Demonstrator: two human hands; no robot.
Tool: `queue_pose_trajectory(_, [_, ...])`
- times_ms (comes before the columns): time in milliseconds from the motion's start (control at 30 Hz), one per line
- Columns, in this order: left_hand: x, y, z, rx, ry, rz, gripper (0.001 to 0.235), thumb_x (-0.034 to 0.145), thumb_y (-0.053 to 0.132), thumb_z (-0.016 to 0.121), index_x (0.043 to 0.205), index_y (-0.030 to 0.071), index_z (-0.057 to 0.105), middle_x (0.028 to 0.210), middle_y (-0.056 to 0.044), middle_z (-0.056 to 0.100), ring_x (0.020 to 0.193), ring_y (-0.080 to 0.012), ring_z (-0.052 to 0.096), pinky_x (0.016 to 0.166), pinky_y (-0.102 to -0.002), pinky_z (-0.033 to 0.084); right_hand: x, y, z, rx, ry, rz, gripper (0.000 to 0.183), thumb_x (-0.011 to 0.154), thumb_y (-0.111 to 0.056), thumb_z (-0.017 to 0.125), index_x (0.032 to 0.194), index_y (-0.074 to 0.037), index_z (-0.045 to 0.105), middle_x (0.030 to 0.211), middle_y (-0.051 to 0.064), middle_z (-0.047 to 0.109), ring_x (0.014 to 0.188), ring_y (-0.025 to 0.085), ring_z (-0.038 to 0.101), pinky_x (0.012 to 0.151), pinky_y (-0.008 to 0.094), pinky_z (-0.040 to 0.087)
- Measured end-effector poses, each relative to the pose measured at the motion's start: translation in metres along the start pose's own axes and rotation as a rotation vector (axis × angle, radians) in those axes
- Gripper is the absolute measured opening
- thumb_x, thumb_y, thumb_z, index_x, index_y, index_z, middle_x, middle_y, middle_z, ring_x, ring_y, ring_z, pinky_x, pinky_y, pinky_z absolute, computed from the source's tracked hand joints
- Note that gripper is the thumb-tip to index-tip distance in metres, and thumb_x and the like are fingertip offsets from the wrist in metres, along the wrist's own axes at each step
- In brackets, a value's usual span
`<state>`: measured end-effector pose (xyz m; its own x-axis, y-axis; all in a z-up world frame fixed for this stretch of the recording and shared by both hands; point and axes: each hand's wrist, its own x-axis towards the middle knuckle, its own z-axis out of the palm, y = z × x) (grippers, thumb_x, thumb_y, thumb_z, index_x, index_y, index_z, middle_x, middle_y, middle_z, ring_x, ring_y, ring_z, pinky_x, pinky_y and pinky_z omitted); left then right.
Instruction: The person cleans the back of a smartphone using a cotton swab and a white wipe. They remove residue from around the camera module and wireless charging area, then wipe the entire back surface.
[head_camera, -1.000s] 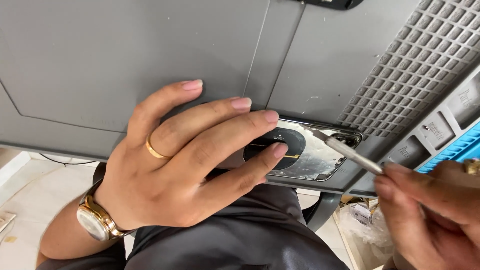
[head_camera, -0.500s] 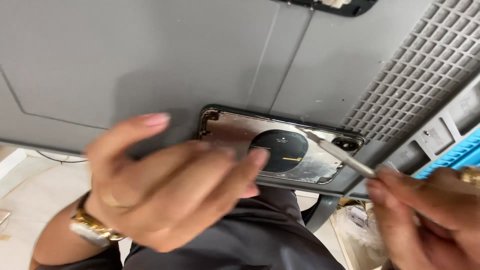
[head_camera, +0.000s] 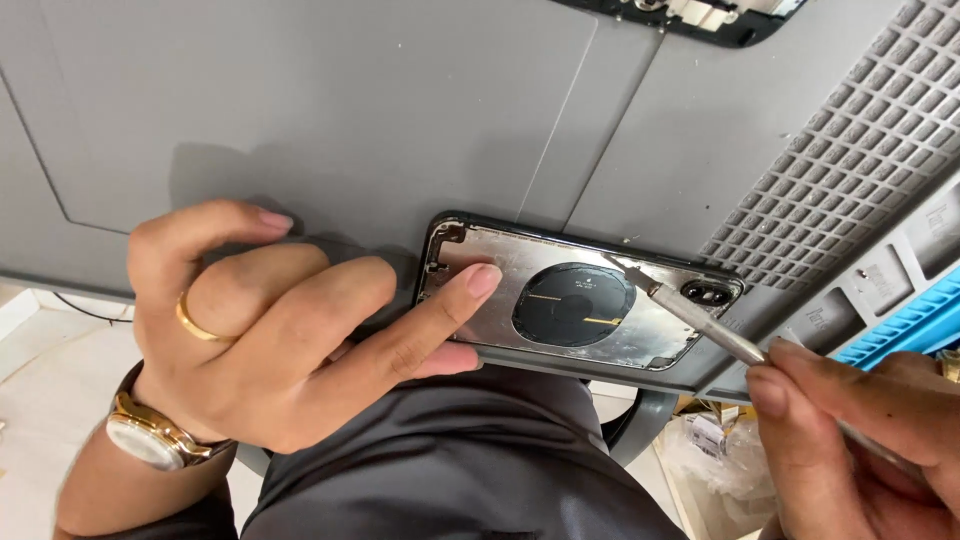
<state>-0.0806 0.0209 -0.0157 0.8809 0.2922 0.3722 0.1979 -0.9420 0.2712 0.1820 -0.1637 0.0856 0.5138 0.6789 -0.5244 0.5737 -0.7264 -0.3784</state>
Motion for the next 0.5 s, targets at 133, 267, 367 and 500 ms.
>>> queue_pose_trajectory(133, [0.002, -0.003, 0.002, -0.012, 0.013, 0.002, 0.038, 0.117, 0.056, 0.064, 0.122, 0.033, 0.093, 0.091, 0.006, 0.057, 0.081, -0.0189, 0.043, 0.079, -0.039, 0.048, -0.003, 0.000, 0.006, 0.054, 0.056, 0.094, 0.017, 0.107, 0.002, 0.076, 0.121, 0.011, 0.076, 0.061, 0.011, 0.037, 0.049, 0.015, 0.029, 0.054, 0.027, 0.020])
queue_pose_trajectory(267, [0.001, -0.006, 0.001, -0.015, 0.028, -0.007, 0.038, 0.117, 0.054, 0.062, 0.123, 0.033, 0.093, 0.090, 0.007, 0.056, 0.079, -0.0182, 0.043, 0.079, -0.037, 0.048, -0.012, 0.001, 0.024, 0.183, 0.198, 0.136, 0.017, 0.112, 0.009, 0.078, 0.127, 0.016, 0.072, 0.075, 0.015, 0.042, 0.061, 0.017, 0.035, 0.063, 0.026, 0.024])
queue_pose_trajectory(367, [0.001, -0.005, 0.000, -0.008, 0.019, -0.014, 0.039, 0.118, 0.054, 0.060, 0.124, 0.033, 0.092, 0.089, 0.007, 0.056, 0.078, -0.0180, 0.043, 0.079, -0.037, 0.048, -0.007, -0.019, 0.017, 0.154, 0.131, 0.256, 0.017, 0.112, 0.005, 0.072, 0.128, 0.012, 0.072, 0.075, 0.015, 0.039, 0.037, 0.019, 0.034, 0.046, 0.028, 0.025])
queue_pose_trajectory(500, [0.003, -0.007, 0.002, -0.038, 0.031, -0.006, 0.036, 0.118, 0.052, 0.064, 0.122, 0.030, 0.093, 0.089, 0.006, 0.056, 0.078, -0.0183, 0.043, 0.079, -0.037, 0.046, -0.010, -0.007, 0.018, 0.134, 0.126, 0.171, 0.019, 0.112, 0.007, 0.076, 0.129, 0.013, 0.073, 0.073, 0.015, 0.040, 0.057, 0.019, 0.037, 0.061, 0.027, 0.029])
